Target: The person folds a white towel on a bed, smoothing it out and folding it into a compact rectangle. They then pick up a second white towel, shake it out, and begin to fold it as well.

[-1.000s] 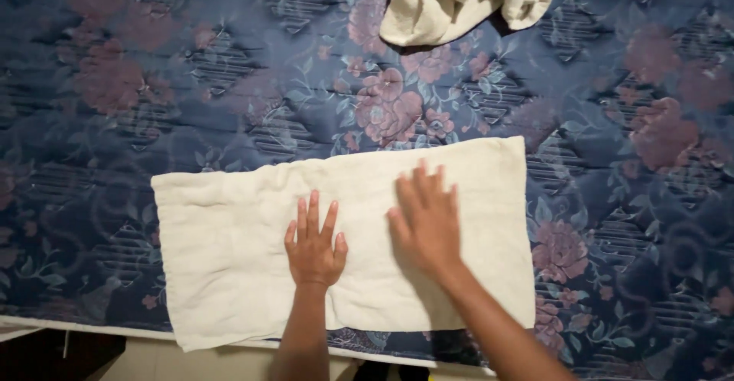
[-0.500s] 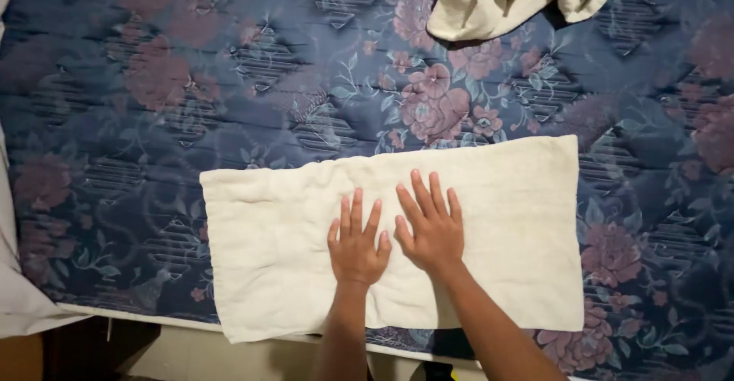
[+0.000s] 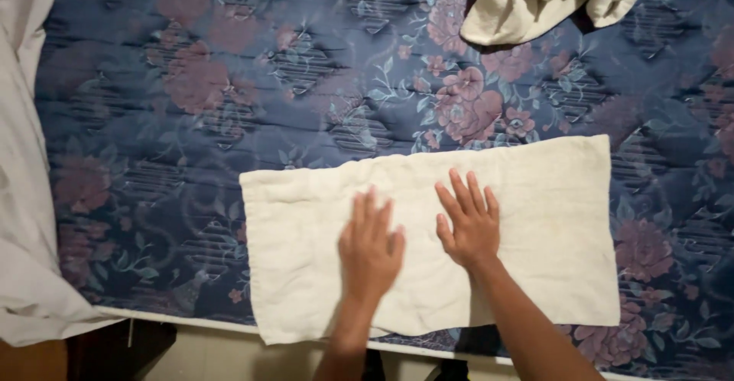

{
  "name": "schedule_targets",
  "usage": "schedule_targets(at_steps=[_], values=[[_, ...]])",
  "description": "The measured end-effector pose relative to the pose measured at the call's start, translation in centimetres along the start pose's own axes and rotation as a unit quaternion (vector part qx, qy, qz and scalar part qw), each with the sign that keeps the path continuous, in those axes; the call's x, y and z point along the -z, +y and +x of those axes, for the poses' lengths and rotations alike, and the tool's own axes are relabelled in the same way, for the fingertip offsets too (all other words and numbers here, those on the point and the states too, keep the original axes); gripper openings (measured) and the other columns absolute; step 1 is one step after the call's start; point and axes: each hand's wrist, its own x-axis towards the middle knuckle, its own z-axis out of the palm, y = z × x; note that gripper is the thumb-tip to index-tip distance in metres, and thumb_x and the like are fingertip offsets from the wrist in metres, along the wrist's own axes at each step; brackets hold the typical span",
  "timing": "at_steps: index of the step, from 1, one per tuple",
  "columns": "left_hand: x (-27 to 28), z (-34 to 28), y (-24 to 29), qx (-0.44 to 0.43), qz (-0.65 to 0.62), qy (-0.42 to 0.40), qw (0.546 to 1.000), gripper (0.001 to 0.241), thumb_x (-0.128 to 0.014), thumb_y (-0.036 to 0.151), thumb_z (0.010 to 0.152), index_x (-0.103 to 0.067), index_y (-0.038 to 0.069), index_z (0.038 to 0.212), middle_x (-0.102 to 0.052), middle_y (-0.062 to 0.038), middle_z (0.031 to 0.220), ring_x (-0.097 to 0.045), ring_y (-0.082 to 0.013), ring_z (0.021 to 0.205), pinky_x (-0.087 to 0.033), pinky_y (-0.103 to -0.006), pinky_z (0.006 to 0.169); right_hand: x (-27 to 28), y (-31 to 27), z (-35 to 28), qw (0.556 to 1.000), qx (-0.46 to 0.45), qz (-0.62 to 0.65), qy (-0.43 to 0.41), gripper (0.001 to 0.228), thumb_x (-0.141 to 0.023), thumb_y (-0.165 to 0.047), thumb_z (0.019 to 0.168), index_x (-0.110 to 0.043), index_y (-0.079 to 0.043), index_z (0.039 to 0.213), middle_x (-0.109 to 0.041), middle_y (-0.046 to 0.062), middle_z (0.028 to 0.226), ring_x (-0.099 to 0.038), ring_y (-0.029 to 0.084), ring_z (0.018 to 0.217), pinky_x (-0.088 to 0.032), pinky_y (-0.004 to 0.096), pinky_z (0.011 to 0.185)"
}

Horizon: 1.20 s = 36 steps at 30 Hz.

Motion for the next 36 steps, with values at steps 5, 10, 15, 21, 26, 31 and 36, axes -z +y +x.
schedule_targets(at_steps=[5, 10, 15, 21, 26, 31, 36], values=[[4.3, 2.1, -7.9, 0.036, 0.13, 0.004, 0.991, 0.055, -0.06, 0.039, 0.101, -0.051, 0.021, 0.152, -0.035, -0.012, 0.168, -0.028, -0.0333, 0.156, -0.025, -0.0533, 0.119, 0.4, -0.4, 0.0, 1.0, 0.001, -0.002, 0.001, 0.055, -0.054, -0.032, 0.094, -0.055, -0.022, 0.148, -0.041, 0.007, 0.164, -0.034, 0.029, 0.153, -0.019, 0.051, 0.123], [4.9, 3.0, -10.1, 0.062, 0.145, -0.017, 0.987, 0.065, -0.06, 0.05, 0.096, -0.046, 0.027, 0.155, -0.029, -0.013, 0.168, -0.022, -0.0338, 0.155, -0.02, -0.0551, 0.12, 1.0, -0.9, 0.0, 1.0, -0.003, -0.012, 0.003, 0.053, -0.054, -0.031, 0.095, -0.056, -0.023, 0.148, -0.042, 0.005, 0.164, -0.035, 0.028, 0.153, -0.02, 0.05, 0.124], [4.8, 3.0, -10.4, 0.068, 0.145, -0.018, 0.987, 0.068, -0.061, 0.053, 0.095, -0.044, 0.028, 0.155, -0.025, -0.012, 0.169, -0.021, -0.033, 0.155, -0.019, -0.0546, 0.119, 2.8, -2.7, 0.9, 0.998, -0.04, -0.034, -0.044, 0.052, -0.056, -0.031, 0.094, -0.057, -0.022, 0.146, -0.041, 0.005, 0.165, -0.033, 0.029, 0.154, -0.019, 0.051, 0.124], [5.0, 2.8, -10.5, 0.064, 0.147, -0.021, 0.987, 0.067, -0.059, 0.054, 0.096, -0.043, 0.028, 0.156, -0.024, -0.012, 0.169, -0.019, -0.0326, 0.156, -0.018, -0.0546, 0.119, -0.1, -7.8, 2.7, 0.993, -0.088, 0.042, -0.062, 0.056, -0.06, -0.035, 0.094, -0.053, -0.014, 0.145, -0.03, 0.014, 0.165, -0.023, 0.038, 0.153, -0.016, 0.055, 0.121], [6.9, 3.7, -10.7, 0.087, 0.11, -0.073, 0.987, 0.061, -0.056, 0.052, 0.099, -0.045, 0.028, 0.154, -0.026, -0.009, 0.167, -0.02, -0.0321, 0.154, -0.015, -0.0648, 0.116, -1.1, -12.0, 3.8, 0.997, -0.025, 0.05, -0.06, 0.058, -0.059, -0.034, 0.094, -0.053, -0.018, 0.15, -0.033, 0.011, 0.167, -0.026, 0.035, 0.154, -0.019, 0.056, 0.122], [6.7, 4.4, -15.6, 0.095, 0.17, -0.014, 0.981, 0.051, -0.055, 0.043, 0.109, -0.051, 0.024, 0.156, -0.034, -0.001, 0.169, -0.027, -0.0277, 0.159, -0.017, -0.07, 0.118, -2.7, -11.5, 3.1, 1.0, -0.008, 0.024, -0.019, 0.058, -0.059, -0.031, 0.093, -0.053, -0.019, 0.149, -0.036, 0.01, 0.166, -0.03, 0.033, 0.155, -0.022, 0.055, 0.122], [10.7, 6.3, -14.4, 0.098, 0.121, -0.083, 0.984, 0.051, -0.077, 0.04, 0.082, -0.064, 0.013, 0.123, -0.027, -0.012, 0.164, -0.022, -0.0338, 0.15, -0.016, -0.0724, 0.107, -3.9, -11.1, 3.0, 1.0, 0.003, 0.008, 0.001, 0.058, -0.057, -0.029, 0.092, -0.053, -0.019, 0.15, -0.036, 0.01, 0.167, -0.031, 0.032, 0.156, -0.021, 0.054, 0.123]])
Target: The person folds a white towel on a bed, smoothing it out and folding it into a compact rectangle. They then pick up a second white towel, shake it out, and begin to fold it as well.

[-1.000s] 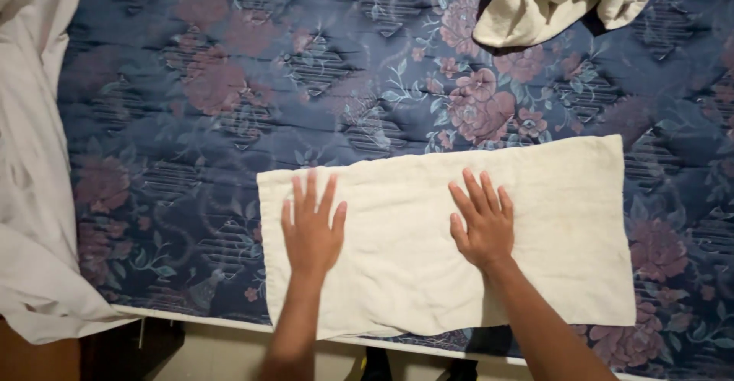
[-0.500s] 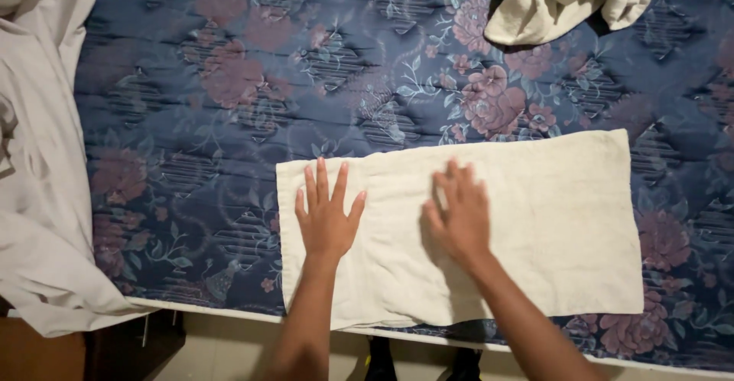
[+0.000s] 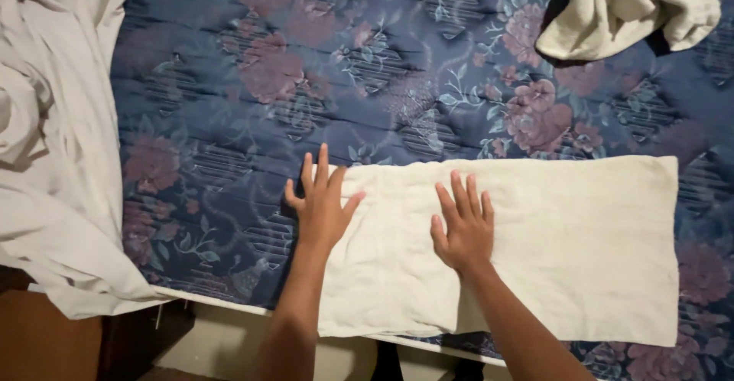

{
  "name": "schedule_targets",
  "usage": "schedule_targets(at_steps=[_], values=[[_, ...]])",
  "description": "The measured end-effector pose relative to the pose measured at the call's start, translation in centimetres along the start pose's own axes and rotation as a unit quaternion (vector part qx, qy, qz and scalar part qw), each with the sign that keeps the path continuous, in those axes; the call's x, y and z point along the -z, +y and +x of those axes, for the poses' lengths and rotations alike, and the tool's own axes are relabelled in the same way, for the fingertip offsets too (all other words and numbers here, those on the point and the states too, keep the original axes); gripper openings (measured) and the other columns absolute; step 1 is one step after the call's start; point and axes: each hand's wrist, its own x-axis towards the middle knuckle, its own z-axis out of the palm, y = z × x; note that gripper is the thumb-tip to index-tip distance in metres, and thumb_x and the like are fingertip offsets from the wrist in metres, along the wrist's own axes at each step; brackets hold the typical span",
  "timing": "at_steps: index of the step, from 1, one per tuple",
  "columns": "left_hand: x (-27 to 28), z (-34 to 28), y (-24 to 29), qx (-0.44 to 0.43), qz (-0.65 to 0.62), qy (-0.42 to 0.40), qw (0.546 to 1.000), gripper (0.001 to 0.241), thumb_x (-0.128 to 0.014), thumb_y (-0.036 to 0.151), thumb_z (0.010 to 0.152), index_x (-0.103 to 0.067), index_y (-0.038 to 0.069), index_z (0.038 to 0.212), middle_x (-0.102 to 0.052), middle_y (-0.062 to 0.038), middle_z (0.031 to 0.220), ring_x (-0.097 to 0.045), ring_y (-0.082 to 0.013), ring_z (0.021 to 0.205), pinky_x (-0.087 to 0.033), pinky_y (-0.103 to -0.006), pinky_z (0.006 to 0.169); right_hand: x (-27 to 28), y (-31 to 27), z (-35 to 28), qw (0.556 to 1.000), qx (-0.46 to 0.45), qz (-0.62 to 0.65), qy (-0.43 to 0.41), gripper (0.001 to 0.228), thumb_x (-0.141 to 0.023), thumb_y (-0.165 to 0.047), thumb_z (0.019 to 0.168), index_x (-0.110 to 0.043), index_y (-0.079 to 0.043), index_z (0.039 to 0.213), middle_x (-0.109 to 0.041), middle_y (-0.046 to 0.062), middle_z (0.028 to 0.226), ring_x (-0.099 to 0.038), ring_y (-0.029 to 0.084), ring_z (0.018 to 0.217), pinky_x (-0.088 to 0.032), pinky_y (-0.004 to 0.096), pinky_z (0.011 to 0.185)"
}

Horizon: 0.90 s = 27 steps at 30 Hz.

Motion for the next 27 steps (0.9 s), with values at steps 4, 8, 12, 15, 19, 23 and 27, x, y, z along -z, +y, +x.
schedule_targets(at_steps=[4, 8, 12, 15, 19, 23, 27], values=[[-1.8, -1.9, -0.5, -0.066, 0.02, 0.062, 0.996, 0.04, -0.08, 0.037, 0.081, -0.067, 0.011, 0.109, -0.033, -0.01, 0.163, -0.029, -0.0319, 0.149, -0.021, -0.0675, 0.109, -0.5, 0.3, 0.0, 1.0, 0.002, -0.006, -0.005, 0.059, -0.056, -0.03, 0.093, -0.051, -0.017, 0.15, -0.036, 0.011, 0.167, -0.03, 0.033, 0.156, -0.02, 0.055, 0.124], [-2.8, -4.2, -0.7, -0.169, 0.063, 0.122, 0.976, 0.022, -0.078, 0.029, 0.09, -0.068, 0.015, 0.103, -0.05, 0.001, 0.156, -0.041, -0.0235, 0.145, -0.028, -0.0551, 0.109, -1.1, 0.7, -0.2, 1.0, 0.004, -0.003, 0.001, 0.059, -0.054, -0.031, 0.093, -0.05, -0.017, 0.15, -0.036, 0.011, 0.167, -0.03, 0.033, 0.155, -0.019, 0.054, 0.123], [-2.3, -4.2, -2.7, -0.146, 0.006, 0.12, 0.982, 0.031, -0.079, 0.026, 0.086, -0.07, 0.012, 0.112, -0.064, -0.001, 0.136, -0.049, -0.0252, 0.133, -0.028, -0.0554, 0.105, -1.3, 0.8, -0.2, 1.0, 0.006, -0.001, 0.002, 0.059, -0.053, -0.031, 0.093, -0.05, -0.017, 0.15, -0.036, 0.012, 0.167, -0.03, 0.033, 0.156, -0.019, 0.054, 0.124], [0.7, -3.5, -2.4, -0.127, -0.003, 0.147, 0.981, 0.03, -0.078, 0.019, 0.086, -0.072, 0.013, 0.115, -0.07, 0.003, 0.119, -0.055, -0.0224, 0.126, -0.029, -0.0528, 0.1, -1.3, 0.7, -0.3, 1.0, -0.001, -0.014, -0.002, 0.059, -0.054, -0.031, 0.093, -0.051, -0.017, 0.15, -0.037, 0.011, 0.166, -0.03, 0.033, 0.155, -0.019, 0.055, 0.123], [0.3, -1.2, -3.7, -0.071, -0.039, 0.119, 0.99, 0.029, -0.075, 0.012, 0.085, -0.072, 0.014, 0.113, -0.073, 0.004, 0.115, -0.057, -0.0216, 0.12, -0.03, -0.0502, 0.101, -1.2, 0.9, -0.3, 1.0, 0.005, -0.013, -0.001, 0.059, -0.053, -0.031, 0.093, -0.05, -0.017, 0.151, -0.036, 0.011, 0.167, -0.03, 0.033, 0.156, -0.019, 0.054, 0.124], [0.2, 0.9, -3.3, 0.021, -0.067, 0.129, 0.989, 0.019, -0.075, 0.016, 0.091, -0.072, 0.013, 0.11, -0.072, 0.0, 0.108, -0.059, -0.0209, 0.114, -0.032, -0.0476, 0.102, -1.4, 0.6, -0.3, 1.0, 0.003, -0.017, -0.002, 0.059, -0.052, -0.032, 0.094, -0.05, -0.018, 0.151, -0.036, 0.01, 0.167, -0.029, 0.032, 0.156, -0.019, 0.054, 0.124], [-1.0, 0.6, -2.8, 0.036, -0.032, 0.203, 0.978, 0.028, -0.067, 0.017, 0.097, -0.067, 0.009, 0.124, -0.065, -0.005, 0.138, -0.057, -0.0235, 0.126, -0.035, -0.0488, 0.102, -1.5, 0.9, -0.4, 1.0, -0.002, -0.016, -0.007, 0.059, -0.052, -0.033, 0.094, -0.05, -0.019, 0.151, -0.036, 0.01, 0.167, -0.029, 0.033, 0.156, -0.018, 0.054, 0.124]])
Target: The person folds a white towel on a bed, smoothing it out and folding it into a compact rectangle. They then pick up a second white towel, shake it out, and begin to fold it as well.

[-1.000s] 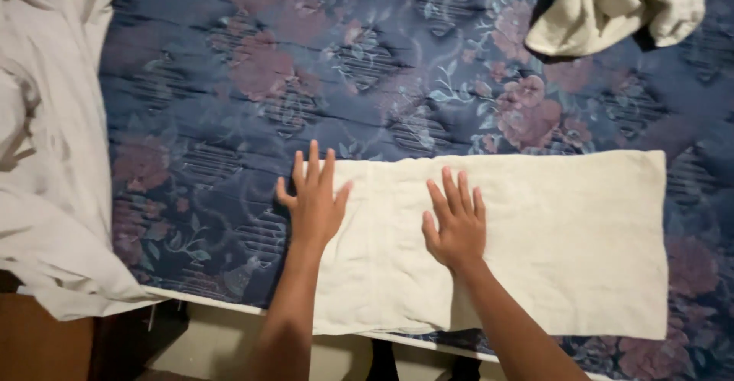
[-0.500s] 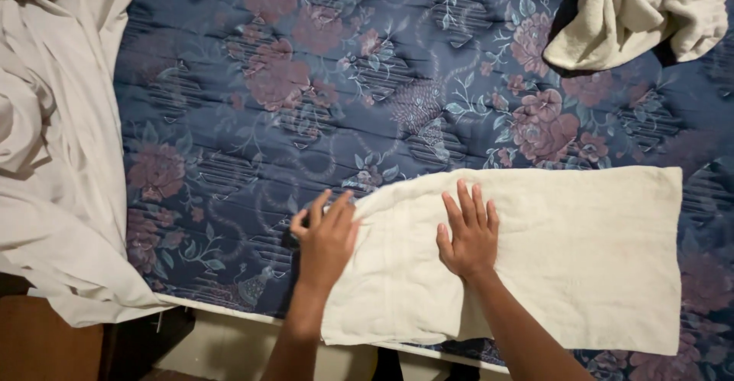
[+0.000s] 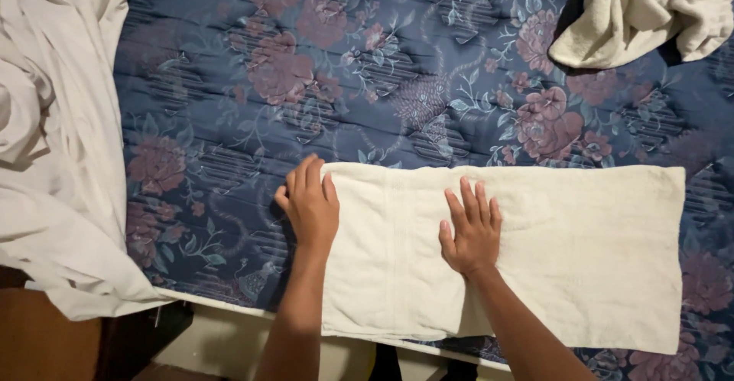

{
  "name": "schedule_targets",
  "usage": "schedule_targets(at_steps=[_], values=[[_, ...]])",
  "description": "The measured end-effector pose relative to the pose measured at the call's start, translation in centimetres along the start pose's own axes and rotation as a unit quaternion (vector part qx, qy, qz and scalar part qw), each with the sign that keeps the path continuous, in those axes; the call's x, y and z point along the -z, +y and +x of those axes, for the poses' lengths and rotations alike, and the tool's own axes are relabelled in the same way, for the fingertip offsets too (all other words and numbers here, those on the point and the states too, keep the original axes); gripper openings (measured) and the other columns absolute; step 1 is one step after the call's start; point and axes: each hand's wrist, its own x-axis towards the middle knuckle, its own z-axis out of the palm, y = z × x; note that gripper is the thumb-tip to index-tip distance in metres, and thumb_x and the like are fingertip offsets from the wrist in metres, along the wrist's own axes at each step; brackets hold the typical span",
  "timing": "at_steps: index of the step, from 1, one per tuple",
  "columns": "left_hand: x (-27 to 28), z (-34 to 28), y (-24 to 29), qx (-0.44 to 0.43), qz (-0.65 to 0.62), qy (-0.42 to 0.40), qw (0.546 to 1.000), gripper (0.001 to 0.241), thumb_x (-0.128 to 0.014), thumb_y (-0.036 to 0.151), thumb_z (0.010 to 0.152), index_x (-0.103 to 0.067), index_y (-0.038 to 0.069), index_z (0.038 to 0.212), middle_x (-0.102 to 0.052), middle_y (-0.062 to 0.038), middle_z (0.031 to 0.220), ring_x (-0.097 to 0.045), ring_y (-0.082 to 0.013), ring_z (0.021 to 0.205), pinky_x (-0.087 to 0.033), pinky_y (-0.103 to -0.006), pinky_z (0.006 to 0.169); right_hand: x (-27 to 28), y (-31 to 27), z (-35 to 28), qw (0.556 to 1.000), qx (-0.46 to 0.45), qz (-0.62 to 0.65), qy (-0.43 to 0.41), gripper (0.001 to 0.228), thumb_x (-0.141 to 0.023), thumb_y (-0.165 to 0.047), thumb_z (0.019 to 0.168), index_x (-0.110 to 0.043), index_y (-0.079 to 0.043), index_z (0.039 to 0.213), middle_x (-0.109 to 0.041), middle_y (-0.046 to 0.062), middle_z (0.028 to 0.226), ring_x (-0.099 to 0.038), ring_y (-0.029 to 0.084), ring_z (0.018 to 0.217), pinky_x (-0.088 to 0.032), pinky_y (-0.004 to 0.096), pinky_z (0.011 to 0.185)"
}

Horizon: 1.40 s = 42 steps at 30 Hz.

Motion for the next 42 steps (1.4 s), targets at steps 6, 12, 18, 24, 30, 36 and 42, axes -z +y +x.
schedule_targets(at_steps=[6, 12, 18, 24, 30, 36, 42], values=[[-0.2, -5.8, 0.9, -0.196, 0.026, -0.082, 0.977, 0.052, -0.062, 0.027, 0.099, -0.058, 0.006, 0.146, -0.038, -0.012, 0.164, -0.04, -0.0322, 0.149, -0.039, -0.048, 0.108, 0.0, 0.1, -0.1, 1.0, -0.002, 0.007, 0.001, 0.06, -0.052, -0.033, 0.093, -0.05, -0.018, 0.151, -0.036, 0.011, 0.167, -0.03, 0.033, 0.156, -0.019, 0.054, 0.124], [0.3, -9.0, 0.6, -0.246, -0.055, -0.201, 0.947, 0.051, -0.059, 0.039, 0.101, -0.055, 0.024, 0.15, -0.037, -0.008, 0.164, -0.033, -0.0311, 0.151, -0.035, -0.0462, 0.116, 0.0, 0.2, -0.1, 1.0, 0.004, 0.008, 0.002, 0.059, -0.054, -0.031, 0.093, -0.05, -0.018, 0.151, -0.036, 0.011, 0.167, -0.029, 0.032, 0.156, -0.018, 0.054, 0.124], [3.8, -9.3, 0.0, -0.163, -0.008, -0.189, 0.968, 0.057, -0.06, 0.045, 0.096, -0.054, 0.024, 0.149, -0.036, -0.007, 0.164, -0.031, -0.0312, 0.15, -0.03, -0.0498, 0.117, 0.4, -0.2, -0.1, 1.0, 0.002, 0.008, 0.004, 0.059, -0.054, -0.03, 0.095, -0.051, -0.018, 0.152, -0.036, 0.011, 0.167, -0.029, 0.033, 0.157, -0.018, 0.055, 0.125], [2.6, -12.0, 5.6, -0.111, -0.003, -0.179, 0.978, 0.064, -0.057, 0.044, 0.099, -0.044, 0.012, 0.153, -0.028, -0.019, 0.167, -0.026, -0.0388, 0.153, -0.027, -0.054, 0.118, 0.9, -0.4, 0.0, 1.0, 0.002, 0.004, -0.004, 0.058, -0.056, -0.032, 0.096, -0.052, -0.018, 0.152, -0.037, 0.011, 0.167, -0.03, 0.034, 0.155, -0.019, 0.055, 0.124], [1.2, -17.0, 9.0, -0.141, -0.046, -0.222, 0.964, 0.06, -0.058, 0.045, 0.098, -0.048, 0.029, 0.154, -0.03, -0.009, 0.168, -0.027, -0.034, 0.154, -0.026, -0.0517, 0.118, 2.4, -0.6, 0.2, 0.999, 0.003, 0.051, -0.012, 0.059, -0.059, -0.034, 0.094, -0.052, -0.018, 0.151, -0.036, 0.01, 0.167, -0.03, 0.035, 0.155, -0.019, 0.056, 0.124], [1.8, -19.2, 8.4, -0.104, -0.046, -0.188, 0.975, 0.061, -0.061, 0.049, 0.096, -0.05, 0.03, 0.152, -0.032, -0.004, 0.166, -0.028, -0.0299, 0.153, -0.024, -0.0528, 0.119, 4.7, 1.0, 0.6, 0.985, 0.036, 0.145, -0.085, 0.07, -0.066, -0.043, 0.09, -0.049, -0.014, 0.151, -0.031, 0.013, 0.167, -0.022, 0.037, 0.155, -0.013, 0.057, 0.123], [2.5, -20.8, 8.9, -0.073, -0.03, -0.161, 0.984, 0.063, -0.063, 0.048, 0.094, -0.05, 0.026, 0.153, -0.03, -0.01, 0.167, -0.025, -0.0339, 0.154, -0.023, -0.0547, 0.119, 7.6, 4.9, -4.0, 0.968, 0.077, 0.149, -0.186, 0.062, -0.058, -0.041, 0.096, -0.048, -0.018, 0.152, -0.029, 0.009, 0.171, -0.022, 0.031, 0.158, -0.018, 0.049, 0.126]])
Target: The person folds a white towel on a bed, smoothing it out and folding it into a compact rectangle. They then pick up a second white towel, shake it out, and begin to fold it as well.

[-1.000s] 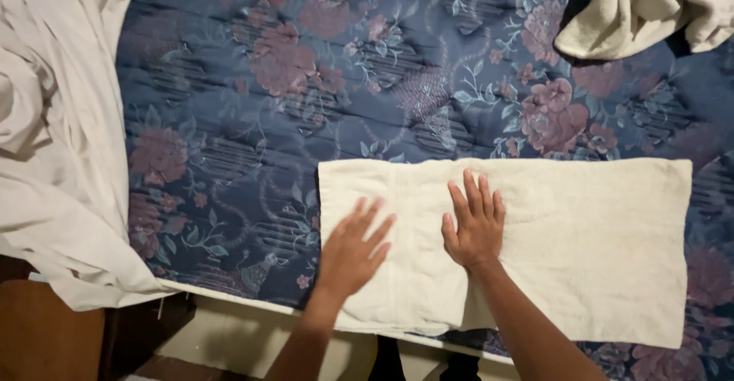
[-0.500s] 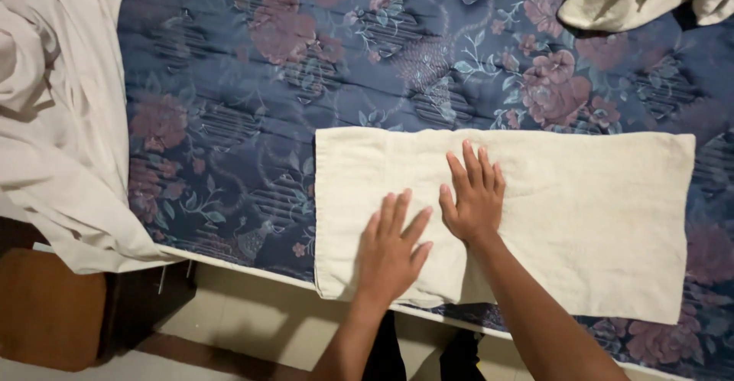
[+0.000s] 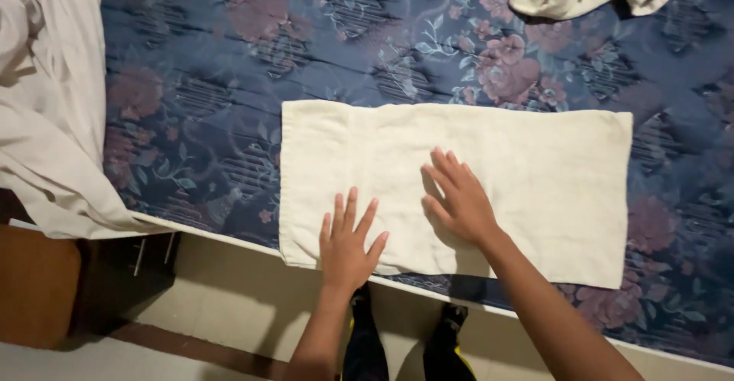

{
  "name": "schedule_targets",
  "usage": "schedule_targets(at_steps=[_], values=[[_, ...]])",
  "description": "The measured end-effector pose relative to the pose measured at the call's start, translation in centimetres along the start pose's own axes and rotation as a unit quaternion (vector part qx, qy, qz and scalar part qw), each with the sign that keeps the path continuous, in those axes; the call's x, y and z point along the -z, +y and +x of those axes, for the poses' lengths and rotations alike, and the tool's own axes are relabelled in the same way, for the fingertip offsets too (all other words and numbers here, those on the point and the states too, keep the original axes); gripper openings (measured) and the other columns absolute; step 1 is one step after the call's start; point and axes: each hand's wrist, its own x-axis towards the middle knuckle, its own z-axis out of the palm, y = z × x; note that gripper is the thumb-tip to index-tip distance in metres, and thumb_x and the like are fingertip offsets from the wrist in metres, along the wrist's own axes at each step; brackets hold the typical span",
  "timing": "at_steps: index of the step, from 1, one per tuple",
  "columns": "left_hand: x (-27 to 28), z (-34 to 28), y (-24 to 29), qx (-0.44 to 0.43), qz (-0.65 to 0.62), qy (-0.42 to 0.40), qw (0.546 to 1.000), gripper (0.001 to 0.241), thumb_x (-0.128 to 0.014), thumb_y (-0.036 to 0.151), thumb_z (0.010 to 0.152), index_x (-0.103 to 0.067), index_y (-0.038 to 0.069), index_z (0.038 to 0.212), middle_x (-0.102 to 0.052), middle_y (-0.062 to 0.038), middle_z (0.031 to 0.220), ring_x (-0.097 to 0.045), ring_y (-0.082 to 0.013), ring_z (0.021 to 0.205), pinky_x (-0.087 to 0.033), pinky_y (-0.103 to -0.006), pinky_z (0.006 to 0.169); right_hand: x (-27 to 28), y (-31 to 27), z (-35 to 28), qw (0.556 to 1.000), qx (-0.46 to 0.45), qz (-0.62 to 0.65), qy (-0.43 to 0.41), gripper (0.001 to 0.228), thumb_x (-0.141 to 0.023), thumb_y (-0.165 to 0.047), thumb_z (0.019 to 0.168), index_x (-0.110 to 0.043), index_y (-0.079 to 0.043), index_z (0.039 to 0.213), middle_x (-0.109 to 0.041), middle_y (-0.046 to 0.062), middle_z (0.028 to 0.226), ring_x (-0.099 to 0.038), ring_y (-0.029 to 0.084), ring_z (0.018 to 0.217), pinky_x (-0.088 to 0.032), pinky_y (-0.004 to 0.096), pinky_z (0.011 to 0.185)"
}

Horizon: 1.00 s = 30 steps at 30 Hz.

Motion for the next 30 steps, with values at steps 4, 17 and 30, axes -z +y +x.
schedule_targets(at_steps=[4, 17, 30], values=[[-0.2, -2.0, 1.3, -0.003, -0.016, 0.008, 1.0, 0.068, -0.066, 0.05, 0.091, -0.05, 0.025, 0.152, -0.026, -0.013, 0.167, -0.023, -0.0373, 0.154, -0.023, -0.0549, 0.119, 0.4, 1.9, -6.3, 0.997, -0.018, -0.079, -0.001, 0.059, -0.053, -0.041, 0.101, -0.045, -0.02, 0.156, -0.027, 0.006, 0.171, -0.02, 0.03, 0.159, -0.017, 0.049, 0.126], [-2.0, -4.9, 4.4, -0.037, 0.053, -0.021, 0.998, 0.076, -0.075, 0.032, 0.08, -0.048, 0.026, 0.151, -0.03, -0.013, 0.164, -0.023, -0.0381, 0.153, -0.024, -0.0618, 0.118, 2.4, 6.1, -13.7, 0.988, 0.068, -0.139, -0.012, 0.097, -0.057, -0.078, 0.077, -0.036, -0.025, 0.156, -0.016, 0.007, 0.168, -0.01, 0.027, 0.155, -0.005, 0.056, 0.121], [-3.9, -8.8, -2.2, 0.047, 0.198, 0.073, 0.976, 0.063, -0.063, -0.003, 0.088, -0.06, 0.019, 0.146, -0.051, -0.002, 0.159, -0.044, -0.0287, 0.149, -0.04, -0.0468, 0.118, 1.7, 7.1, -14.1, 0.985, 0.098, -0.139, 0.008, 0.093, -0.068, -0.06, 0.074, -0.04, -0.024, 0.156, -0.022, 0.007, 0.17, -0.016, 0.028, 0.158, -0.008, 0.056, 0.124]])
